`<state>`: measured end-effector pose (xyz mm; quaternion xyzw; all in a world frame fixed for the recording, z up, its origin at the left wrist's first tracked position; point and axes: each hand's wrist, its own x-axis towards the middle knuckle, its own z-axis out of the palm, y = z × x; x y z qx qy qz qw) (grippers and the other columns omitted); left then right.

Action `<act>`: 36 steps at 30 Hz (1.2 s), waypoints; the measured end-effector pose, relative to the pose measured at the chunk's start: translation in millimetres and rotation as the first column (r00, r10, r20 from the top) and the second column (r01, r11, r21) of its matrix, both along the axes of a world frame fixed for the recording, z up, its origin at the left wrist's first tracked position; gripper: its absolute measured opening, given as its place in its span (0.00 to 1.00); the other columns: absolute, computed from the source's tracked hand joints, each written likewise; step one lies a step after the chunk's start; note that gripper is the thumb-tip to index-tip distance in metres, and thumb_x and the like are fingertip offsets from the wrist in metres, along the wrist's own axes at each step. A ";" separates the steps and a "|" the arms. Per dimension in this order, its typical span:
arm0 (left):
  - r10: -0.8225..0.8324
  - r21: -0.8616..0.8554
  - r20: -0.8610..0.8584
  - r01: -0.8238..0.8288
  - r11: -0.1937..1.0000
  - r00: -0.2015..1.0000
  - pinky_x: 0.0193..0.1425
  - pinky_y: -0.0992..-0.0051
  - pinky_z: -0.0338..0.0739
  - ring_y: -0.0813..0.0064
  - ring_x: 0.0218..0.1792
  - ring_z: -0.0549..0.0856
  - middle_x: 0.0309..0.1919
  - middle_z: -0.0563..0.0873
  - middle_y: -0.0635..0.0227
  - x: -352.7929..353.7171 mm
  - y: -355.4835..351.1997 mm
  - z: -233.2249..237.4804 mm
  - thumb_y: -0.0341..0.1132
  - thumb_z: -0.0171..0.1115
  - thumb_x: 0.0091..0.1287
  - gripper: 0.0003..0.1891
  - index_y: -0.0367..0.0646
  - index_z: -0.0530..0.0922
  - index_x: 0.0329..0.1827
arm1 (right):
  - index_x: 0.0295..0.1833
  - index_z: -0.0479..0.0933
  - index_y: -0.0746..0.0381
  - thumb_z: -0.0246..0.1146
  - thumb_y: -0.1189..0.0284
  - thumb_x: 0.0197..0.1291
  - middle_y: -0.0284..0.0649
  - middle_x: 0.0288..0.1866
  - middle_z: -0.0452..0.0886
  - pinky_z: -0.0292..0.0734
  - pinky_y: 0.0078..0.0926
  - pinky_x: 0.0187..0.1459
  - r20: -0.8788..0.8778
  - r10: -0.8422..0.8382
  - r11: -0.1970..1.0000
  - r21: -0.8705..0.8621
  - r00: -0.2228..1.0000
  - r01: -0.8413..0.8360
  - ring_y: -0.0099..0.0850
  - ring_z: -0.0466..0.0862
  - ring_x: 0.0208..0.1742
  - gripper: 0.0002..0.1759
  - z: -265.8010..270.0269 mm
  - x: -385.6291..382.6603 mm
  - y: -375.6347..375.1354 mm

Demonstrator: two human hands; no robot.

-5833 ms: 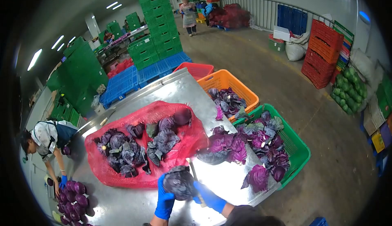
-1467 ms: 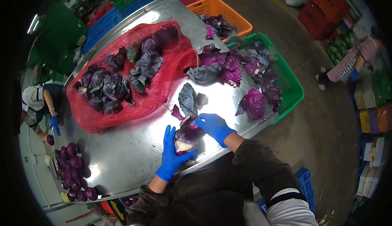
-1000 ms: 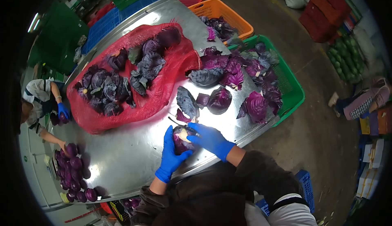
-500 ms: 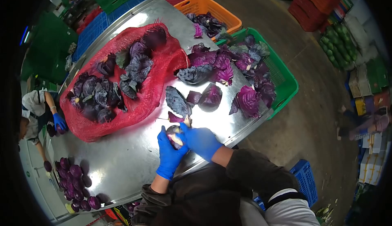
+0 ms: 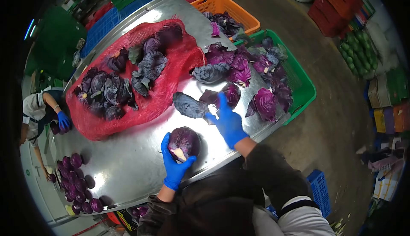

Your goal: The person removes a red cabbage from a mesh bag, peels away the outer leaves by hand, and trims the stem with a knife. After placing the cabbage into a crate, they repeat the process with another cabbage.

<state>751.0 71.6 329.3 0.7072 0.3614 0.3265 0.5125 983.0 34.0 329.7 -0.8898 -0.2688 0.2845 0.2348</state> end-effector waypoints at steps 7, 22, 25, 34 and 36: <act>0.034 -0.044 -0.070 -0.037 0.998 0.997 0.72 0.66 0.62 0.63 0.65 0.69 0.65 0.66 0.59 9.4 9.1 -11.6 0.33 0.81 0.38 0.54 0.37 0.57 0.71 | 0.53 0.71 0.60 0.68 0.56 0.52 0.47 0.39 0.82 0.78 0.38 0.44 -0.239 0.378 0.910 0.272 0.894 -0.312 0.42 0.84 0.42 0.28 15.7 -60.5 -2.8; -0.328 0.191 -0.440 0.444 0.876 0.836 0.76 0.60 0.55 0.54 0.75 0.53 0.73 0.55 0.53 -12.6 32.7 13.8 0.36 0.76 0.43 0.53 0.42 0.56 0.75 | 0.53 0.81 0.57 0.70 0.55 0.53 0.41 0.33 0.82 0.78 0.31 0.42 -0.055 0.490 0.794 0.440 0.870 -0.419 0.33 0.82 0.33 0.25 -17.8 -33.2 2.8; -0.154 -0.035 -0.260 0.151 0.988 0.953 0.76 0.61 0.54 0.54 0.73 0.57 0.72 0.57 0.52 -17.5 9.7 -3.0 0.39 0.80 0.43 0.59 0.39 0.50 0.76 | 0.38 0.80 0.61 0.68 0.54 0.55 0.43 0.30 0.82 0.77 0.35 0.38 -0.139 0.511 0.833 0.324 0.848 -0.449 0.39 0.84 0.33 0.20 -0.5 -31.3 2.0; 0.111 -0.250 -0.078 -0.127 0.960 0.991 0.69 0.65 0.67 0.63 0.64 0.71 0.64 0.69 0.57 -9.5 10.9 -10.6 0.36 0.81 0.42 0.52 0.39 0.59 0.72 | 0.35 0.79 0.62 0.65 0.65 0.57 0.44 0.24 0.78 0.76 0.30 0.35 -0.354 0.427 0.812 0.555 0.832 -0.180 0.35 0.81 0.28 0.11 -30.8 -30.9 -12.2; 0.213 -0.526 0.197 -0.080 0.847 0.957 0.69 0.65 0.68 0.64 0.60 0.76 0.60 0.75 0.61 -17.4 16.4 -6.1 0.32 0.75 0.49 0.44 0.38 0.62 0.71 | 0.35 0.78 0.63 0.65 0.65 0.57 0.44 0.25 0.79 0.77 0.29 0.35 -0.437 0.371 0.812 0.581 0.819 -0.058 0.33 0.81 0.28 0.11 -36.2 -28.4 -12.4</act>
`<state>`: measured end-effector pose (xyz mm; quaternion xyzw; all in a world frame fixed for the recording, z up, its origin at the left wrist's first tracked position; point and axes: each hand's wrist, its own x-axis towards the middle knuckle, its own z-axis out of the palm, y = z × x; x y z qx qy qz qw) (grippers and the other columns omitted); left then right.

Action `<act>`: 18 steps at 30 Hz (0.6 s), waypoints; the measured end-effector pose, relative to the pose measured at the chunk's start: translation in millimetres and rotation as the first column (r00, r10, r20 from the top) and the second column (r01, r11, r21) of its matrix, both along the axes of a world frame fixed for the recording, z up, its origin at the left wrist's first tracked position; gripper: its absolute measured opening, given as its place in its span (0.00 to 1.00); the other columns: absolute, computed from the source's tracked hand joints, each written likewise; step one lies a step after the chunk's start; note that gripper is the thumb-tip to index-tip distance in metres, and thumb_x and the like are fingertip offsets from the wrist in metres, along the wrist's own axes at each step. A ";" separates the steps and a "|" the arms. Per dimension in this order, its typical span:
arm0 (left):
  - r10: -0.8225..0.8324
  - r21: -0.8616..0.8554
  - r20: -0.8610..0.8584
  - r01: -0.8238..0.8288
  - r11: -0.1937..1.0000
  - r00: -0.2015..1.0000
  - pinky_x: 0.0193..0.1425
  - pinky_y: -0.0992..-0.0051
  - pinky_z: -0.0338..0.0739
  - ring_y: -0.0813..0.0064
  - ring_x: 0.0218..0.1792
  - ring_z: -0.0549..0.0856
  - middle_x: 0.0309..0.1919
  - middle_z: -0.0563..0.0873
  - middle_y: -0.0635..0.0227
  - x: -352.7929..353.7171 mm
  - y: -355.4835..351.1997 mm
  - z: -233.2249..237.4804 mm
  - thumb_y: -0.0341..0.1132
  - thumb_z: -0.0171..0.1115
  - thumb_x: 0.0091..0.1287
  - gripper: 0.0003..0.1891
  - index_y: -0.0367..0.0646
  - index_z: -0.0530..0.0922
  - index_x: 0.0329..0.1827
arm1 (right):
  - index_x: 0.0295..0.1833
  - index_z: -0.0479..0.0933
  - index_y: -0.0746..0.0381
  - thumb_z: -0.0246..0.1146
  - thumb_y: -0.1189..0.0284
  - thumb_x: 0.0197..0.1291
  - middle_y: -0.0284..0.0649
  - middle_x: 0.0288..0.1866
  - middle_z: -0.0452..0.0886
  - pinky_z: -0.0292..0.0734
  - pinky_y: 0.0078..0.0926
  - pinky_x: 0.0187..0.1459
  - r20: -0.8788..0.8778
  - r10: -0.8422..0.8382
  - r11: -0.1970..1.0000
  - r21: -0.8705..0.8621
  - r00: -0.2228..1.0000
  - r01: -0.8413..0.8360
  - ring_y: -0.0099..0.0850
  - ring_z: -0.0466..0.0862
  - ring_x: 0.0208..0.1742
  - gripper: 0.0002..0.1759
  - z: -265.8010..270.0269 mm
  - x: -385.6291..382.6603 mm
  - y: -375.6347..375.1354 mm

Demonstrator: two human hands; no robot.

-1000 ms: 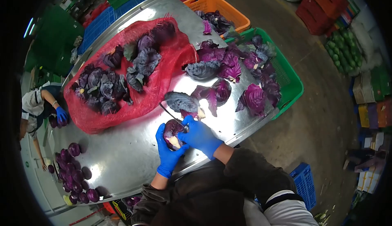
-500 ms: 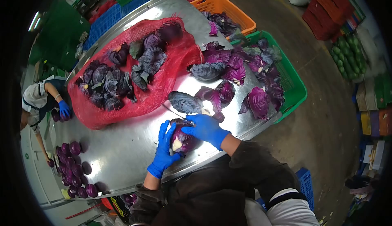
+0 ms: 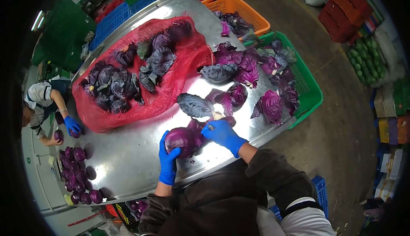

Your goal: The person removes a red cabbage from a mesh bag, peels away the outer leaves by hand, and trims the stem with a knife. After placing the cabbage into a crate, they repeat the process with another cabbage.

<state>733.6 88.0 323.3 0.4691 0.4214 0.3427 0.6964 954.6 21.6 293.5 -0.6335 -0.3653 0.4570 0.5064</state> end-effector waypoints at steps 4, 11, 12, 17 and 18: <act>0.138 -0.331 0.341 -0.019 0.944 0.930 0.71 0.59 0.67 0.60 0.64 0.73 0.64 0.73 0.58 -36.8 0.7 -40.7 0.41 0.68 0.59 0.37 0.41 0.63 0.71 | 0.39 0.78 0.66 0.64 0.63 0.59 0.45 0.29 0.82 0.78 0.26 0.36 0.222 0.051 0.993 -0.112 0.974 -0.027 0.29 0.80 0.28 0.15 -7.3 35.1 2.3; 0.198 -0.467 0.490 0.064 0.882 0.849 0.74 0.53 0.62 0.57 0.69 0.68 0.69 0.68 0.55 -37.4 -1.3 -29.8 0.47 0.65 0.63 0.38 0.40 0.60 0.72 | 0.50 0.78 0.64 0.67 0.53 0.58 0.43 0.35 0.85 0.79 0.29 0.38 -0.059 -0.062 0.985 -0.163 0.996 0.052 0.30 0.85 0.36 0.26 87.9 36.4 15.5; 0.192 -0.464 0.490 0.068 0.883 0.850 0.74 0.53 0.62 0.57 0.69 0.68 0.69 0.68 0.55 -31.4 0.4 -21.8 0.47 0.65 0.63 0.38 0.40 0.60 0.72 | 0.54 0.77 0.63 0.69 0.49 0.54 0.45 0.39 0.84 0.79 0.31 0.41 0.146 -0.036 0.996 0.088 0.989 0.023 0.30 0.85 0.39 0.32 74.1 15.9 18.0; 0.063 -0.273 0.463 0.075 0.959 0.884 0.74 0.53 0.62 0.57 0.68 0.70 0.68 0.69 0.55 -29.9 5.3 -18.1 0.43 0.65 0.63 0.36 0.39 0.61 0.71 | 0.52 0.79 0.63 0.73 0.55 0.51 0.36 0.38 0.81 0.77 0.27 0.45 0.239 0.187 0.980 -0.108 0.953 -0.165 0.25 0.80 0.39 0.29 95.3 -16.3 16.0; 0.146 -0.350 0.489 0.040 0.936 0.860 0.74 0.53 0.63 0.57 0.67 0.70 0.67 0.69 0.55 -31.9 5.3 -20.7 0.42 0.65 0.63 0.36 0.39 0.62 0.71 | 0.49 0.80 0.62 0.73 0.58 0.51 0.37 0.37 0.81 0.77 0.27 0.44 0.125 0.189 0.980 -0.093 0.974 -0.178 0.25 0.79 0.38 0.25 88.1 -11.1 15.1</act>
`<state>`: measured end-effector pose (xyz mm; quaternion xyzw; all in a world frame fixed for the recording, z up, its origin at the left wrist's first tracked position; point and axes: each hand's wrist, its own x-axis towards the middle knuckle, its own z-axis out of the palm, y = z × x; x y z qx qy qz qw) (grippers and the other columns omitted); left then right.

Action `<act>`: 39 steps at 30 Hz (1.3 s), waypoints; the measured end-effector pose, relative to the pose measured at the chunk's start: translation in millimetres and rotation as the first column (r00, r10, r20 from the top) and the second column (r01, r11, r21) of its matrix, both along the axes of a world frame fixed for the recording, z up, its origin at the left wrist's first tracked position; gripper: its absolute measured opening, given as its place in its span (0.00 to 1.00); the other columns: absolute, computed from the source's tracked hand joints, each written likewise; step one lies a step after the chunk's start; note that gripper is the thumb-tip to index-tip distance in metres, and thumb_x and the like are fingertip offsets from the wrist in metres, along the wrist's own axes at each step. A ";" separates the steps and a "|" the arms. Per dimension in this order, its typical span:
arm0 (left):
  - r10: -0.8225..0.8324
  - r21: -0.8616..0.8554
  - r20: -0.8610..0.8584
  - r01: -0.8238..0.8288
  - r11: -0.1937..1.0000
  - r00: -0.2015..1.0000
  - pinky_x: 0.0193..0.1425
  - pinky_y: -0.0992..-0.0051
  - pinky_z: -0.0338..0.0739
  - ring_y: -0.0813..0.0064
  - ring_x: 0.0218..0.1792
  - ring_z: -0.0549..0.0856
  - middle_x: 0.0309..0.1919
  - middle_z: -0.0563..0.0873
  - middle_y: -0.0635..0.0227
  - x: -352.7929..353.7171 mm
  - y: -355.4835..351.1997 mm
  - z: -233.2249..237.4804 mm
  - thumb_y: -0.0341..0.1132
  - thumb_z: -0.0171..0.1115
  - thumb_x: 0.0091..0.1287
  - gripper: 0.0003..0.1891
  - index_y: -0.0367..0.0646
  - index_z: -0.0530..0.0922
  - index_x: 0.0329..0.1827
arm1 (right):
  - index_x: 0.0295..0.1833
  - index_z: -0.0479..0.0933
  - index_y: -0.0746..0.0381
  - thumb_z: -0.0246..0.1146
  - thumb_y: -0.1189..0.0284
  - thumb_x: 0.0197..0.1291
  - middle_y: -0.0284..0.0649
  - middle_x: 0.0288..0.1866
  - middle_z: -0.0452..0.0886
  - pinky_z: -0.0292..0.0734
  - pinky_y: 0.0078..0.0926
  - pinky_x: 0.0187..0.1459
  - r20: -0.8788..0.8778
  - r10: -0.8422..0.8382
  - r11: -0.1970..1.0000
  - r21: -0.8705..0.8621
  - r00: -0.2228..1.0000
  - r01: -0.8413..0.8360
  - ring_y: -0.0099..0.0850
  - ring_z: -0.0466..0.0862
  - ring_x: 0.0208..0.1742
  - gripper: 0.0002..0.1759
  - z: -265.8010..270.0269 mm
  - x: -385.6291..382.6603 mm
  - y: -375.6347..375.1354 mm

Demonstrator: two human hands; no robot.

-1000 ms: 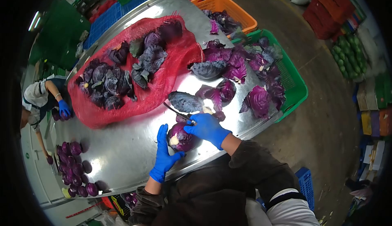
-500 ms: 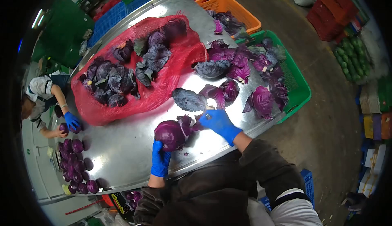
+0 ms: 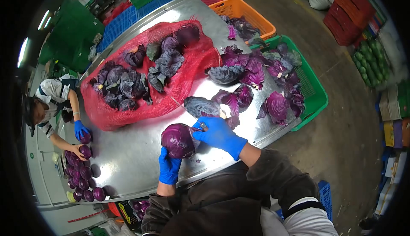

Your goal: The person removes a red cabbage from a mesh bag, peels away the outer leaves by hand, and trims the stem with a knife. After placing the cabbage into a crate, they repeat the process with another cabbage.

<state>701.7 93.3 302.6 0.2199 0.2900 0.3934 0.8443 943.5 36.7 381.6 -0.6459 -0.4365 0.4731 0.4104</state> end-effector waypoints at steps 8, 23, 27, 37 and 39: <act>0.038 -0.151 0.046 -0.031 0.988 0.998 0.73 0.49 0.63 0.55 0.68 0.69 0.68 0.69 0.53 14.3 -12.6 0.7 0.44 0.64 0.64 0.35 0.40 0.62 0.71 | 0.49 0.80 0.55 0.67 0.61 0.52 0.44 0.39 0.82 0.79 0.40 0.41 0.695 -0.113 0.990 0.016 0.710 0.141 0.44 0.84 0.40 0.19 -19.5 33.2 3.7; 0.035 -0.165 -0.022 -0.038 0.986 0.999 0.69 0.64 0.69 0.64 0.61 0.76 0.61 0.75 0.59 16.8 -10.8 9.2 0.36 0.66 0.60 0.34 0.37 0.64 0.68 | 0.41 0.79 0.59 0.66 0.55 0.49 0.43 0.30 0.83 0.79 0.40 0.38 0.516 0.129 0.984 0.038 0.847 -0.173 0.44 0.85 0.34 0.20 27.4 -15.7 8.3; 0.008 0.051 -0.109 -0.003 0.999 0.994 0.68 0.66 0.69 0.65 0.61 0.75 0.60 0.75 0.60 22.0 -3.8 25.3 0.37 0.68 0.57 0.36 0.37 0.64 0.68 | 0.39 0.79 0.60 0.64 0.58 0.50 0.45 0.29 0.83 0.80 0.41 0.36 0.519 0.131 0.974 0.093 0.845 -0.208 0.46 0.85 0.32 0.18 26.2 -17.5 5.9; -0.027 0.201 -0.247 0.078 0.976 0.969 0.68 0.62 0.69 0.62 0.63 0.74 0.63 0.73 0.60 19.5 -4.0 19.9 0.48 0.69 0.56 0.40 0.40 0.64 0.70 | 0.40 0.79 0.62 0.64 0.62 0.50 0.46 0.29 0.83 0.80 0.37 0.38 0.393 0.109 0.989 0.051 0.913 -0.141 0.43 0.85 0.32 0.16 8.2 -12.1 7.0; 0.026 0.000 -0.130 -0.027 1.000 0.991 0.70 0.55 0.65 0.58 0.66 0.71 0.66 0.70 0.58 15.5 -10.1 6.1 0.53 0.66 0.58 0.41 0.42 0.62 0.71 | 0.39 0.79 0.62 0.65 0.62 0.50 0.47 0.29 0.83 0.80 0.36 0.38 0.268 0.041 0.993 0.092 0.962 -0.068 0.42 0.85 0.32 0.15 -0.4 -3.0 3.0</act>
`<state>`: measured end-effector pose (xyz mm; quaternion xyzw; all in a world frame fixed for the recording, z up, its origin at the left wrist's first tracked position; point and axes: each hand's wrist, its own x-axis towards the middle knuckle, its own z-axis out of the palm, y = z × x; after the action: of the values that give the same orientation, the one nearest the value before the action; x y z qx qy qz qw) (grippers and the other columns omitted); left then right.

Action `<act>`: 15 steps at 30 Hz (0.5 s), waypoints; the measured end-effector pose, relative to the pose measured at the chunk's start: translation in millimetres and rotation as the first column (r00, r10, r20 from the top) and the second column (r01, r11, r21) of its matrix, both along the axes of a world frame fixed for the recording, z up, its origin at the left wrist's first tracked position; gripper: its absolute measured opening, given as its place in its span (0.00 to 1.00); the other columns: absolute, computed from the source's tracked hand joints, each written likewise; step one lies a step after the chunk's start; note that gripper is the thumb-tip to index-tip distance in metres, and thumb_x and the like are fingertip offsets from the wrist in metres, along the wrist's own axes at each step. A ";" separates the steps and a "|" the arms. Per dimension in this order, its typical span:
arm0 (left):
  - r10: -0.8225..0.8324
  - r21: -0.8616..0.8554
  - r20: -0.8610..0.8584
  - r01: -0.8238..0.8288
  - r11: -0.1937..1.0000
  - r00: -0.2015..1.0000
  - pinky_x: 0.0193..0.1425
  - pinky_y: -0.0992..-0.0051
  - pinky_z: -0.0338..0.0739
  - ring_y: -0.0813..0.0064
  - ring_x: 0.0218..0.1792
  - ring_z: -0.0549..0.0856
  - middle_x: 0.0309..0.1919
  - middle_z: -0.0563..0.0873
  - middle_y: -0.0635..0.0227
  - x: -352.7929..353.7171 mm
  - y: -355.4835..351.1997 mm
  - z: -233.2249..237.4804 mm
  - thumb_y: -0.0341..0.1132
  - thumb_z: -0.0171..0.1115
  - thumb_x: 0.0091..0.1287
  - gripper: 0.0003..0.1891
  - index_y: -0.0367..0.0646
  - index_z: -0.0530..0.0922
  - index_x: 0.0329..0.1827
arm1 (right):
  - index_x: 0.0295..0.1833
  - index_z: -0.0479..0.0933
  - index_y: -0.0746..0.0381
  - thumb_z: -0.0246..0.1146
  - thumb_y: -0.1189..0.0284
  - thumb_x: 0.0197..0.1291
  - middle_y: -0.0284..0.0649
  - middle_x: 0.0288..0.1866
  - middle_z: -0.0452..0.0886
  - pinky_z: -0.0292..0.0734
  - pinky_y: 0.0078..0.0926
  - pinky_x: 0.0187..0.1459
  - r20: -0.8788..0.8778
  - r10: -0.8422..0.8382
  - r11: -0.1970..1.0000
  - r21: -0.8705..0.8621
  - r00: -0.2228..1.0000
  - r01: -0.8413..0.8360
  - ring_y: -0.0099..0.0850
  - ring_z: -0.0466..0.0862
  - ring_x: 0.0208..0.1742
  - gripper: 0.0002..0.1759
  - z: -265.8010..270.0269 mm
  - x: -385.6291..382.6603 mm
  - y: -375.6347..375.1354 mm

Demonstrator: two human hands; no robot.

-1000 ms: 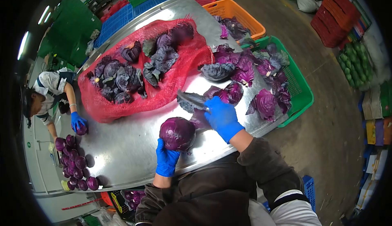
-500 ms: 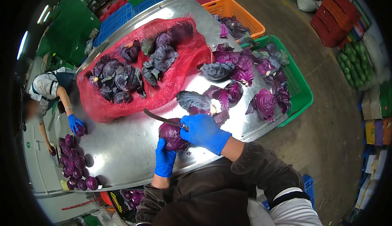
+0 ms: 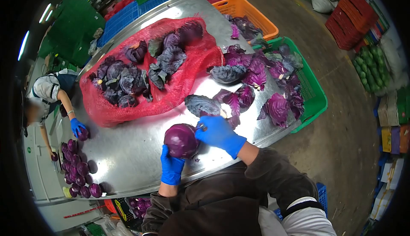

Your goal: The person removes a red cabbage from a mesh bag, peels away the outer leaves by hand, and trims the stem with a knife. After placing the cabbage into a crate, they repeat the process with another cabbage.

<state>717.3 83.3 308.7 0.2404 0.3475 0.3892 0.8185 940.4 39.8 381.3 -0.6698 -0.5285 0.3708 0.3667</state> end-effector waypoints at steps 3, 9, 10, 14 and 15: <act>0.123 -0.177 0.132 -0.099 0.979 0.984 0.72 0.42 0.58 0.50 0.72 0.63 0.72 0.62 0.55 0.3 4.0 -6.0 0.64 0.57 0.60 0.44 0.49 0.58 0.74 | 0.37 0.80 0.64 0.67 0.63 0.48 0.47 0.30 0.83 0.78 0.36 0.36 -0.005 -0.153 0.988 0.000 0.988 0.153 0.40 0.85 0.31 0.15 -35.1 32.7 -8.8; 0.211 -0.188 0.333 -0.154 0.970 0.919 0.74 0.44 0.55 0.50 0.72 0.61 0.73 0.60 0.56 -4.6 26.3 -0.9 0.61 0.64 0.57 0.46 0.50 0.56 0.75 | 0.52 0.76 0.65 0.70 0.57 0.56 0.41 0.36 0.84 0.76 0.29 0.28 -0.073 -0.252 0.963 0.084 0.965 0.257 0.28 0.80 0.25 0.27 -6.6 19.2 -7.1; 0.198 -0.173 0.341 -0.146 0.974 0.919 0.74 0.44 0.55 0.50 0.72 0.61 0.73 0.60 0.56 -3.6 28.0 3.0 0.61 0.64 0.57 0.46 0.50 0.56 0.75 | 0.51 0.76 0.65 0.70 0.57 0.57 0.39 0.35 0.83 0.72 0.25 0.24 -0.329 -0.235 0.970 -0.142 0.915 0.198 0.25 0.77 0.21 0.25 7.9 9.8 -2.4; -0.066 0.475 -0.006 0.061 0.878 0.998 0.74 0.49 0.59 0.53 0.72 0.62 0.73 0.61 0.57 28.8 34.2 91.8 0.49 0.71 0.54 0.50 0.45 0.51 0.76 | 0.30 0.72 0.59 0.71 0.56 0.56 0.27 0.18 0.70 0.62 0.18 0.17 -0.744 -0.244 0.965 -0.251 0.622 0.078 0.17 0.69 0.16 0.20 36.2 -5.9 10.2; -0.140 0.659 -0.034 0.128 0.741 0.990 0.74 0.49 0.60 0.52 0.72 0.62 0.73 0.60 0.56 31.3 37.6 105.8 0.49 0.72 0.53 0.51 0.44 0.51 0.76 | 0.30 0.72 0.59 0.71 0.56 0.56 0.27 0.18 0.70 0.62 0.18 0.17 -0.740 -0.241 0.966 -0.243 0.628 0.084 0.17 0.69 0.16 0.20 33.6 -3.5 10.5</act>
<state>748.6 120.9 414.5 0.5343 0.1627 0.4289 0.7100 936.9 50.2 414.8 -0.5265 -0.2245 0.6313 0.5233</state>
